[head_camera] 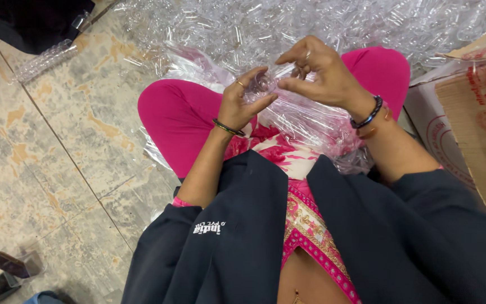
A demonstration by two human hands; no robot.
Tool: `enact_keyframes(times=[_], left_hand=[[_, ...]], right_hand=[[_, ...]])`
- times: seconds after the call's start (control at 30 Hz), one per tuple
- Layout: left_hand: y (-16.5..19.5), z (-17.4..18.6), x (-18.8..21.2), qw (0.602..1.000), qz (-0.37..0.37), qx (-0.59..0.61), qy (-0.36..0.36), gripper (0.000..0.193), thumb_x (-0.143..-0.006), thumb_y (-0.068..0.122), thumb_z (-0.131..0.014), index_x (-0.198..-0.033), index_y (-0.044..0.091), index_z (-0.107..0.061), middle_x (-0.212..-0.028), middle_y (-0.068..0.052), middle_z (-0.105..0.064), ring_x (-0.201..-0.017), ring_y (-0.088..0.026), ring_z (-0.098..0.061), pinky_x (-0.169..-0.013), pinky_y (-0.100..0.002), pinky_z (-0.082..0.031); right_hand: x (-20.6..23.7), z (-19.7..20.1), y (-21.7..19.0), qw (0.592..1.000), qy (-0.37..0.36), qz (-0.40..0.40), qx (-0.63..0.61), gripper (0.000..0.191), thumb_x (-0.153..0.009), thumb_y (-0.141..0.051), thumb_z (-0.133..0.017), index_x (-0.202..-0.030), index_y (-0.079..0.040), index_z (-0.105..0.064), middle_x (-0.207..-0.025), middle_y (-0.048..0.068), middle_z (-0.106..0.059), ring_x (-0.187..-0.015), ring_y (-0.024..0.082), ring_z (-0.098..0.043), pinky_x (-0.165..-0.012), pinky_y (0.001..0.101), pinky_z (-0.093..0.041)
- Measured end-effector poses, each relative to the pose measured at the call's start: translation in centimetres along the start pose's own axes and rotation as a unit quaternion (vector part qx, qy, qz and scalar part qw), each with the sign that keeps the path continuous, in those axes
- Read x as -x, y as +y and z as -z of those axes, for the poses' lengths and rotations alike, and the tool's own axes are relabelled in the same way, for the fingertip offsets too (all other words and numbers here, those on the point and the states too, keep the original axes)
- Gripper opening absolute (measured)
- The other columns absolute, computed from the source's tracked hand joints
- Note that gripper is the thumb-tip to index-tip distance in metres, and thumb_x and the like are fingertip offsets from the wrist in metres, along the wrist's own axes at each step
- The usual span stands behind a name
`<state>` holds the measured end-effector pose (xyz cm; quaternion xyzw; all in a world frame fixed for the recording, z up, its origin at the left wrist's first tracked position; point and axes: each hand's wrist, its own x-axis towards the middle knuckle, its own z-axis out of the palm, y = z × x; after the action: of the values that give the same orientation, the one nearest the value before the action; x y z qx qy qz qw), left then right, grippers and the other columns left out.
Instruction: The person sits on the floor and repeatedly pulls apart sections of bubble wrap by hand, separating the plastic film from the air-filled tubes. The separated pieces are placed into a pile on the floor.
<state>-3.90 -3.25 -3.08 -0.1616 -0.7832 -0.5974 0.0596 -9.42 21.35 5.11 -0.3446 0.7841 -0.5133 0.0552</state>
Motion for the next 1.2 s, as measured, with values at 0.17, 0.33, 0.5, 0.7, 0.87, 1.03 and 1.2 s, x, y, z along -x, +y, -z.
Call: enact_keyframes(times=[0.17,0.33,0.5,0.7,0.87,1.03,1.2], left_hand=[[0.2,-0.5,0.7,0.996,0.003,-0.079,-0.038,0.069,-0.09,0.027,-0.087,-0.146,0.003,-0.053,-0.131,-0.017,-0.069,-0.118,-0.029,-0.071,-0.1,-0.038,-0.057],[-0.9,2.1,6.5,0.957,0.092,-0.273,-0.035,0.074,-0.081,0.029,-0.088,-0.14,0.002,-0.053,-0.124,-0.022,-0.065,-0.115,-0.042,-0.061,-0.095,-0.05,-0.05],[-1.9,2.5,10.9,0.959,0.033,-0.278,0.032,0.06,-0.086,0.021,-0.085,-0.139,0.005,-0.059,-0.127,-0.019,-0.065,-0.117,-0.039,-0.062,-0.1,-0.047,-0.051],[-1.6,2.7,7.3,0.958,0.016,-0.282,0.053,0.053,-0.076,0.02,-0.085,-0.123,0.008,-0.064,-0.114,-0.018,-0.064,-0.105,-0.036,-0.065,-0.089,-0.045,-0.055],[0.3,2.6,5.1,0.963,0.017,-0.269,0.0,0.054,-0.081,0.026,-0.085,-0.127,0.009,-0.063,-0.113,-0.014,-0.072,-0.099,-0.034,-0.071,-0.08,-0.045,-0.058],[2.6,2.1,4.8,0.952,-0.015,-0.304,-0.035,0.061,-0.082,0.035,-0.088,-0.128,0.005,-0.063,-0.11,-0.017,-0.072,-0.097,-0.037,-0.07,-0.077,-0.046,-0.056],[4.5,3.5,4.5,0.981,0.017,-0.176,-0.081,0.056,-0.088,0.036,-0.084,-0.128,0.001,-0.065,-0.11,-0.017,-0.07,-0.101,-0.033,-0.071,-0.087,-0.042,-0.057]], right_hand=[[-0.2,-2.5,-0.9,0.973,-0.02,0.13,0.19,0.043,-0.094,-0.017,-0.081,-0.134,-0.005,-0.067,-0.115,0.015,-0.058,-0.092,0.028,-0.064,-0.079,0.0347,-0.054],[1.0,-5.8,2.9,0.99,0.126,0.003,0.069,0.04,-0.111,-0.016,-0.072,-0.141,0.0,-0.051,-0.139,0.013,-0.061,-0.115,0.023,-0.07,-0.098,0.036,-0.061],[3.1,-6.8,6.0,0.979,0.153,-0.105,-0.08,0.019,-0.11,-0.011,-0.065,-0.122,-0.001,-0.055,-0.155,0.015,-0.055,-0.122,0.026,-0.059,-0.101,0.039,-0.05],[5.3,-3.4,5.5,0.971,0.166,-0.035,-0.17,0.012,-0.112,-0.006,-0.062,-0.122,-0.001,-0.057,-0.162,0.015,-0.044,-0.151,0.026,-0.044,-0.125,0.039,-0.042],[7.8,-2.0,4.3,0.961,0.205,-0.078,-0.169,0.012,-0.11,-0.01,-0.062,-0.12,-0.003,-0.063,-0.158,0.013,-0.048,-0.14,0.025,-0.058,-0.12,0.0388,-0.049],[8.7,-1.6,4.7,0.938,0.263,-0.158,-0.161,0.01,-0.108,-0.008,-0.068,-0.107,0.003,-0.066,-0.147,0.018,-0.059,-0.111,0.021,-0.061,-0.1,0.0368,-0.048],[8.1,-1.0,4.7,0.93,0.25,-0.055,-0.263,0.026,-0.107,-0.004,-0.068,-0.128,-0.004,-0.052,-0.149,0.017,-0.058,-0.134,0.024,-0.061,-0.118,0.0367,-0.05]])
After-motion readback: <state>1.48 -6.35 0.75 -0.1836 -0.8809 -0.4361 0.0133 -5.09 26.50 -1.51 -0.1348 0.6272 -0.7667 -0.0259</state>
